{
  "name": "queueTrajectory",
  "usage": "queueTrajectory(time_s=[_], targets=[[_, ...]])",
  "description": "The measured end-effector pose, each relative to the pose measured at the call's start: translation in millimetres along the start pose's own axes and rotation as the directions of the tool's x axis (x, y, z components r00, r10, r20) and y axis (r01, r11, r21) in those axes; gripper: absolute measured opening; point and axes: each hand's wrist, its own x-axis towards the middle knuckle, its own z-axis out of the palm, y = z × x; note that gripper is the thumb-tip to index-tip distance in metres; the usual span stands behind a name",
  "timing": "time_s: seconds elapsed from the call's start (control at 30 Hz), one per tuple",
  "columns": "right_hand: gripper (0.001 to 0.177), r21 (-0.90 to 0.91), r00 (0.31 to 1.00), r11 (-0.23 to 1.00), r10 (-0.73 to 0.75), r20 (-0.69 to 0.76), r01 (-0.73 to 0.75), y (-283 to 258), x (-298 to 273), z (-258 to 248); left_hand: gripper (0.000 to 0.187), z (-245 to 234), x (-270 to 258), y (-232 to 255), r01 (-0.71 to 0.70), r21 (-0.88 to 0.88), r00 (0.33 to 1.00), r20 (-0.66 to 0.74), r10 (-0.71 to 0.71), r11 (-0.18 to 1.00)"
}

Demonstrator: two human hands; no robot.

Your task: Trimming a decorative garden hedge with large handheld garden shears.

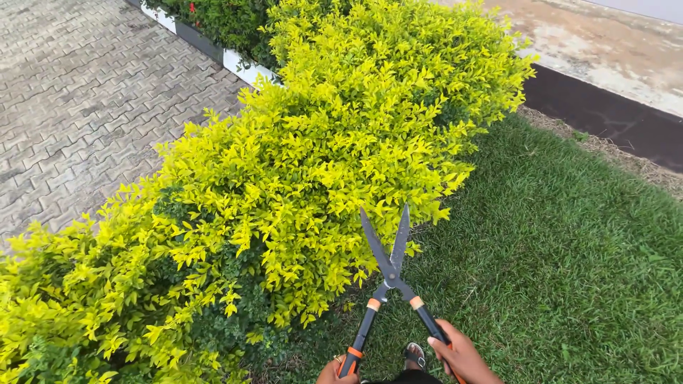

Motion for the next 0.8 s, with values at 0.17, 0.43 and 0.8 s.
queueTrajectory(time_s=[0.17,0.43,0.8], targets=[[0.048,0.088,0.999,0.996,-0.009,0.032,0.006,-10.6,8.9,3.9,0.039,-11.3,10.9,-14.8,0.036,0.076,0.994,-0.103,-0.028,0.996],[0.047,0.111,0.992,0.993,-0.056,0.11,0.044,-15.1,43.3,0.5,0.042,-8.1,12.4,-0.6,-0.014,0.047,0.973,-0.228,0.024,0.999],[0.039,0.019,0.985,0.994,-0.113,0.127,0.111,-57.2,86.4,0.1,0.03,23.1,-34.7,142.4,0.169,0.13,0.946,-0.298,-0.124,0.977]])
